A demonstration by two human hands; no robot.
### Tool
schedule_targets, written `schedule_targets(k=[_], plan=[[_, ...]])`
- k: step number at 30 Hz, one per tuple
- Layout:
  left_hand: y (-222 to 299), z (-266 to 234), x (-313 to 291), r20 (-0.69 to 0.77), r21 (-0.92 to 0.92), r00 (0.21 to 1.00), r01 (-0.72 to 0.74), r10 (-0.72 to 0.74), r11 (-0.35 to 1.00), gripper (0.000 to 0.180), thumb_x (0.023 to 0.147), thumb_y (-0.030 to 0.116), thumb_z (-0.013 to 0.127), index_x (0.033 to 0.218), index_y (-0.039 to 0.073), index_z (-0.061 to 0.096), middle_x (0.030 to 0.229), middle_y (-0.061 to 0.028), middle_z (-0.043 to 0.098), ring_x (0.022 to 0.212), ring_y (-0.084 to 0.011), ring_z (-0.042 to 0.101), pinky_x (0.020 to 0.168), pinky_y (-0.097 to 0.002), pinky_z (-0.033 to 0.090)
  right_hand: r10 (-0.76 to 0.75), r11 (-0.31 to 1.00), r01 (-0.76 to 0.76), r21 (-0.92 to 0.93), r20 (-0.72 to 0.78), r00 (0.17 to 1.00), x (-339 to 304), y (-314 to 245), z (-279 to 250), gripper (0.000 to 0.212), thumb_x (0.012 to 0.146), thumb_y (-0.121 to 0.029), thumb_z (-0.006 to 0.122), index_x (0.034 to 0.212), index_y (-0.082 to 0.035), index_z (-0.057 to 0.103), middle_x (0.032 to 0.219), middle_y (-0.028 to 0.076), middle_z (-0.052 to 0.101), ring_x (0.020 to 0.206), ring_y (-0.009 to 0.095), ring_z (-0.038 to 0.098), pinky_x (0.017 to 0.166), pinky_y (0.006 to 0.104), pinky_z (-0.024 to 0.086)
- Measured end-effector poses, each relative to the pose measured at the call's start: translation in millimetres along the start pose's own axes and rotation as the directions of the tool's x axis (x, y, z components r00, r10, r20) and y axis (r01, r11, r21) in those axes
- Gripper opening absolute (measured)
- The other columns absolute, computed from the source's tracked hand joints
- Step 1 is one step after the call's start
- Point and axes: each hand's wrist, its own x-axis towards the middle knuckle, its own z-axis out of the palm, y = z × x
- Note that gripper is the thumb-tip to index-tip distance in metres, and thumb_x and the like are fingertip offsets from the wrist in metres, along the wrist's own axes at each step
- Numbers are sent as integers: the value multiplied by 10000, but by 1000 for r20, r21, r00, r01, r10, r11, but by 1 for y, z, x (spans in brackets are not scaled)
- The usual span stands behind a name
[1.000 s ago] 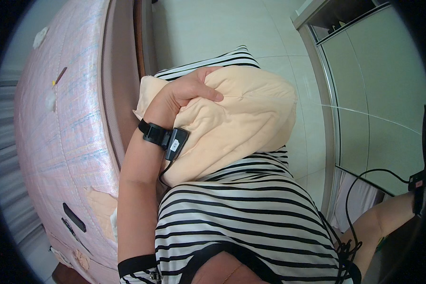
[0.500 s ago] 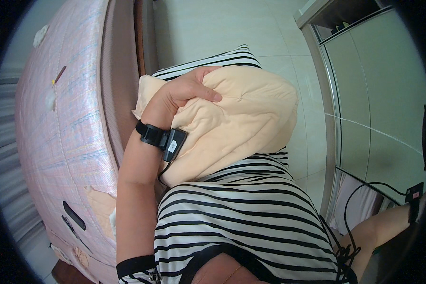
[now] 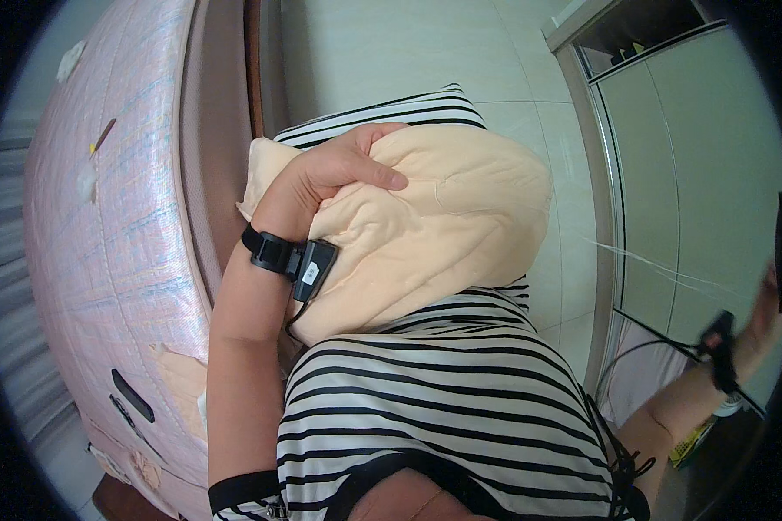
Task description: The person adds stuffing to a cushion through an opening, سپس closes the seam using a needle and thread with both hands.
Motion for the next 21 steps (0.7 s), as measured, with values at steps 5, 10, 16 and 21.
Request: schedule_targets(k=[5, 10, 16, 21], plan=[[-1, -2, 0, -4, 27, 1000, -5, 5, 1000, 683, 749, -19, 861, 1370, -21, 578, 1266, -93, 685, 1127, -176, 663, 1019, -320, 522, 50, 876, -345, 336, 649, 759, -100, -121, 327, 102, 984, -140, 679, 1042, -66, 717, 849, -20, 668, 701, 62, 597, 614, 205, 486], [1, 2, 1, -15, 29, 1000, 16, -16, 999, 662, 752, -6, 870, 1351, -13, 587, 1250, -76, 685, 1112, -154, 657, 1007, -299, 516, -8, 834, -397, 384, 726, 687, -141, -104, 421, 76, 975, -80, 677, 961, -6, 687, 778, -29, 634, 676, 43, 547, 598, 201, 445], [3, 1, -3, -56, 42, 998, 19, -17, 999, 591, 755, 1, 874, 1285, -2, 615, 1173, -37, 688, 1067, -111, 641, 966, -266, 511, 7, 755, -471, 456, 713, 701, -150, -85, 429, 60, 988, -53, 652, 968, -14, 694, 785, -26, 638, 691, 34, 560, 602, 200, 455], [4, 4, -1, -84, 40, 996, 5, -2, 999, 524, 758, 7, 878, 1222, 12, 637, 1112, -12, 688, 1018, -90, 632, 936, -253, 513, -24, 720, -457, 521, 678, 735, -138, -112, 411, 54, 966, -23, 661, 995, 0, 700, 845, 9, 653, 726, 67, 599, 611, 214, 472]])
